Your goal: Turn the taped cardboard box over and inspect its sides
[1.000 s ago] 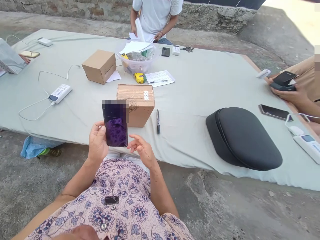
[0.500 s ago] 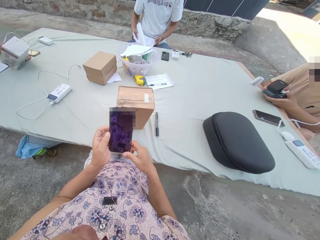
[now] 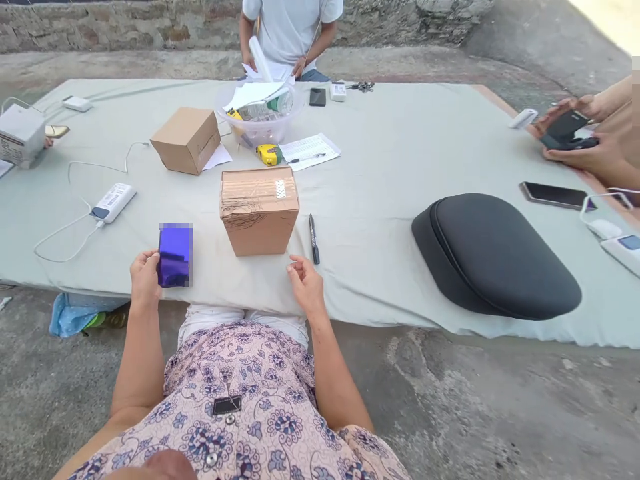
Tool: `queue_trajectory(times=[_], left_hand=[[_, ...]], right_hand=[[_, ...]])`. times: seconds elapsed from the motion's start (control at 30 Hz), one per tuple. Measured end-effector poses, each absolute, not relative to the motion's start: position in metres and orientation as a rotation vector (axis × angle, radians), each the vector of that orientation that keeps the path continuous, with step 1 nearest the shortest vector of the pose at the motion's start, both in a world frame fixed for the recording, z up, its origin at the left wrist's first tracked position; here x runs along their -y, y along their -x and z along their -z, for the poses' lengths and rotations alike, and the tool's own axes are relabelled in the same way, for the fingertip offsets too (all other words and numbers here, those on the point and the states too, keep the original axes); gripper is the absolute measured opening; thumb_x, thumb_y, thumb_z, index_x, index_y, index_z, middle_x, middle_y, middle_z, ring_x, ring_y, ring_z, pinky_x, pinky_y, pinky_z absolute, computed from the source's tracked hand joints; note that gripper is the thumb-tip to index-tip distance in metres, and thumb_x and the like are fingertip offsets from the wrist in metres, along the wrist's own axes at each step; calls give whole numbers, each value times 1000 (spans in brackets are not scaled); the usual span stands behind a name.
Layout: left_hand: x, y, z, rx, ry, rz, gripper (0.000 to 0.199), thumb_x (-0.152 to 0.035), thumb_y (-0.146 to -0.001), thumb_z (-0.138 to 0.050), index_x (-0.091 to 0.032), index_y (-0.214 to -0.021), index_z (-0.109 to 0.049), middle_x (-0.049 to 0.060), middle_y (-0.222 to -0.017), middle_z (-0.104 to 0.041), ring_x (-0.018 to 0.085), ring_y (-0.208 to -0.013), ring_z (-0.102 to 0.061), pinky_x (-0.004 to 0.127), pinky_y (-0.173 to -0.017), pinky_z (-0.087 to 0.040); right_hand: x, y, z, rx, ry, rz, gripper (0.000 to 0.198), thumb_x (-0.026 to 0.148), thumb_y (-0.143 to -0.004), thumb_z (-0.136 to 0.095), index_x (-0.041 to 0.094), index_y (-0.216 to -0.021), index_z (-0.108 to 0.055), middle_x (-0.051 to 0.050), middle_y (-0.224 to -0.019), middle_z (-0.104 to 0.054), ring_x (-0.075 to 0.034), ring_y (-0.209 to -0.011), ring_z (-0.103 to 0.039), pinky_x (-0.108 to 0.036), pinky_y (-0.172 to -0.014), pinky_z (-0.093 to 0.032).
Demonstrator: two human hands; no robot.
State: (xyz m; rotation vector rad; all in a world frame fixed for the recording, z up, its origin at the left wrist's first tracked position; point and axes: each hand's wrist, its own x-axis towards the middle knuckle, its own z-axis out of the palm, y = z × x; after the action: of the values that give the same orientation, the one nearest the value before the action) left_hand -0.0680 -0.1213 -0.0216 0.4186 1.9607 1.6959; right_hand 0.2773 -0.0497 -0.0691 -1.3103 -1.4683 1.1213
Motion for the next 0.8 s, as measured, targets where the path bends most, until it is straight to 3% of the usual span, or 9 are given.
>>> queue_trajectory(times=[0.17, 0.3, 0.4, 0.47, 0.57, 0.67, 0.73, 0.8], left_hand=[[115, 90, 31, -2100, -486, -1453, 18, -33, -79, -58, -18, -90, -58, 1, -74, -63, 16, -65, -61, 31, -70, -54], [116, 84, 26, -2399, -822, -1118, 32, -37, -85, -57, -17, -108, -63, 11, -104, -71, 26, -99, -67, 42, -96, -53], [116, 67, 13, -2601, -1159, -911, 45, -33, -86, -59, -15, -127, -59, 19, -141, -57, 35, -137, -49, 52, -115, -38], [114, 52, 1, -2601, -1317, -944, 47, -32, -88, -59, -15, -132, -57, 19, -150, -49, 34, -145, -40, 51, -119, -33], [109, 26, -21, -2284, -1537, -1270, 41, -29, -90, -58, -16, -128, -61, 14, -138, -61, 26, -133, -54, 41, -113, -42], [108, -6, -50, -1760, -1719, -1605, 28, -27, -95, -57, -19, -118, -68, 7, -104, -74, 19, -98, -71, 33, -92, -55], [114, -31, -76, -1271, -1905, -1618, 27, -21, -99, -51, -22, -117, -70, 1, -80, -73, 13, -74, -70, 27, -76, -57], [126, -57, -103, -851, -2028, -1523, 29, -21, -101, -47, -24, -120, -69, 1, -74, -71, 13, -66, -69, 26, -67, -56]], right_hand=[[38, -270, 72, 1470, 1304, -1051, 41, 45, -85, -59, 19, -117, -64, -6, -95, -72, -16, -75, -63, -32, -71, -54], [29, -264, 74, 1508, 1330, -969, 45, 44, -86, -58, 18, -123, -62, -10, -109, -72, -17, -78, -64, -33, -71, -55], [26, -262, 80, 1547, 1335, -902, 48, 44, -86, -56, 17, -126, -61, -13, -114, -70, -18, -80, -65, -35, -73, -55], [26, -261, 85, 1559, 1340, -880, 49, 43, -87, -55, 16, -127, -60, -14, -114, -70, -18, -80, -65, -36, -75, -55], [30, -260, 92, 1570, 1344, -847, 45, 40, -87, -52, 15, -124, -60, -13, -110, -70, -19, -80, -65, -37, -77, -56], [34, -259, 94, 1603, 1330, -800, 40, 37, -88, -51, 15, -121, -61, -13, -106, -70, -19, -80, -64, -37, -77, -56], [36, -259, 95, 1622, 1327, -778, 39, 36, -88, -51, 16, -120, -61, -12, -105, -71, -19, -79, -64, -37, -76, -55], [37, -259, 97, 1624, 1341, -777, 38, 35, -88, -50, 16, -120, -60, -11, -104, -70, -20, -80, -64, -37, -77, -54]])
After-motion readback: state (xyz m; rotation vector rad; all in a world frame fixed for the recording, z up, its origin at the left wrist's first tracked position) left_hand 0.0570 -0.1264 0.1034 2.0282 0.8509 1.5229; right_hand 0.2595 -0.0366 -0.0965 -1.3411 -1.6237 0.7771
